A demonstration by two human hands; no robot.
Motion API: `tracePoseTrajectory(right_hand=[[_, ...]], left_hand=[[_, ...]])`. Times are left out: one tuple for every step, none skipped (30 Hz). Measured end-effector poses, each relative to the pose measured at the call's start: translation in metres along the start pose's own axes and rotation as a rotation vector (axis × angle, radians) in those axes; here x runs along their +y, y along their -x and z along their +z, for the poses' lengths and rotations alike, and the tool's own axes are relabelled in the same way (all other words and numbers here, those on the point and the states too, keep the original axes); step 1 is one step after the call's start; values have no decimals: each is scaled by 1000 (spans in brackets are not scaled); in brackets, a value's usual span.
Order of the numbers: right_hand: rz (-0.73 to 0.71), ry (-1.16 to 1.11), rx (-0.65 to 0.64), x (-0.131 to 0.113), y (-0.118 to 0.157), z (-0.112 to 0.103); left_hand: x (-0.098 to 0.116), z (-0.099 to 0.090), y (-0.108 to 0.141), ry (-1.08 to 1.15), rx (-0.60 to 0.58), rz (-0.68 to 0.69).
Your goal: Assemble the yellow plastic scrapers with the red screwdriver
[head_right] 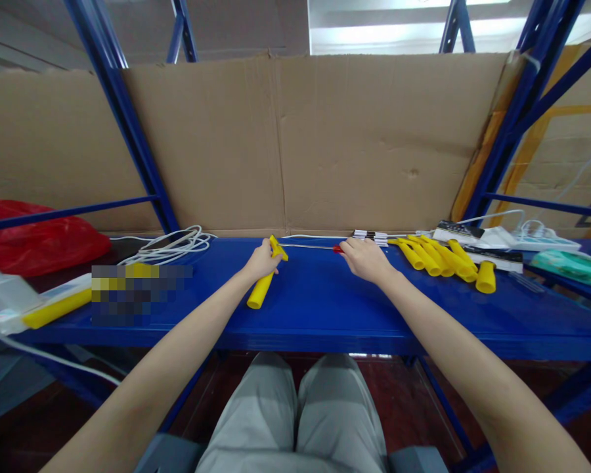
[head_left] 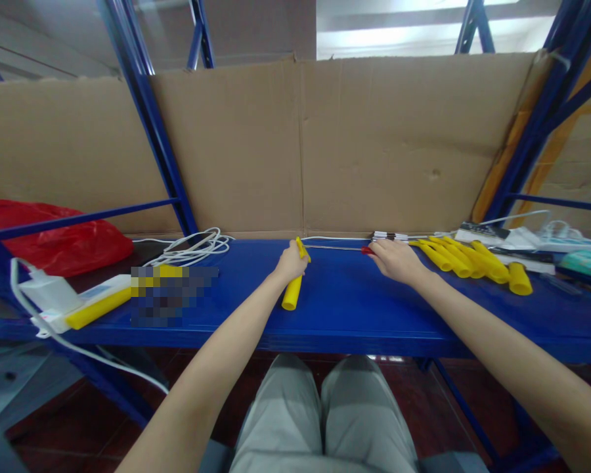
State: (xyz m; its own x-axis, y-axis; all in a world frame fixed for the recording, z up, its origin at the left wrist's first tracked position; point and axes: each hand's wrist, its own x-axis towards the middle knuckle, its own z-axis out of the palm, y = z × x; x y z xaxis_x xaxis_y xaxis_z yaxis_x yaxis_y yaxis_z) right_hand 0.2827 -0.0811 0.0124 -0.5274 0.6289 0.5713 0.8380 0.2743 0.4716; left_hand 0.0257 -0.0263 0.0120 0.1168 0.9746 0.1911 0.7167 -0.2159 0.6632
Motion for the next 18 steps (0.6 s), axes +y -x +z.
tracePoseTrajectory(right_hand=[[-8,9,9,0,0,0],[-15,16,16,0,0,-1],[-21,22,21,0,0,-1],[-25,28,24,0,0,-1],[-26,33,25,0,-1,-1],[-26,36,26,0,-1,-1],[-25,38,25,-1,-1,-1],[-23,38,24,-1,-1,-1],[-21,38,21,-1,-1,-1],[-19,37,19,-1,-1,-1],[-18,38,16,-1,-1,-2],[-17,41,14,-2,-1,-2],[-18,44,12,-2,-1,-2],[-19,46,10,-2,-2,-2],[-20,47,8,-2,-2,-2],[-20,48,7,-2,-2,-2],[-20,49,5,-3,-2,-2],[-18,50,4,-3,-2,-2]], left_hand=[[0,0,0,2,1,-3],[0,0,0,5,2,-6],[0,0,0,9,4,-9],[0,0,0,11,5,-9],[0,0,0,12,6,-8],[0,0,0,13,7,-7],[0,0,1,13,8,-6],[0,0,1,13,10,-6],[0,0,1,14,11,-7],[1,-1,1,15,13,-8],[1,-1,1,16,15,-9],[1,-1,1,18,17,-7],[1,-1,1,19,19,-5],[1,-1,1,20,20,-4],[0,-2,1,21,22,-6],[0,-2,1,23,23,-11],[0,-2,1,24,24,-16],[0,-3,0,26,25,-20]])
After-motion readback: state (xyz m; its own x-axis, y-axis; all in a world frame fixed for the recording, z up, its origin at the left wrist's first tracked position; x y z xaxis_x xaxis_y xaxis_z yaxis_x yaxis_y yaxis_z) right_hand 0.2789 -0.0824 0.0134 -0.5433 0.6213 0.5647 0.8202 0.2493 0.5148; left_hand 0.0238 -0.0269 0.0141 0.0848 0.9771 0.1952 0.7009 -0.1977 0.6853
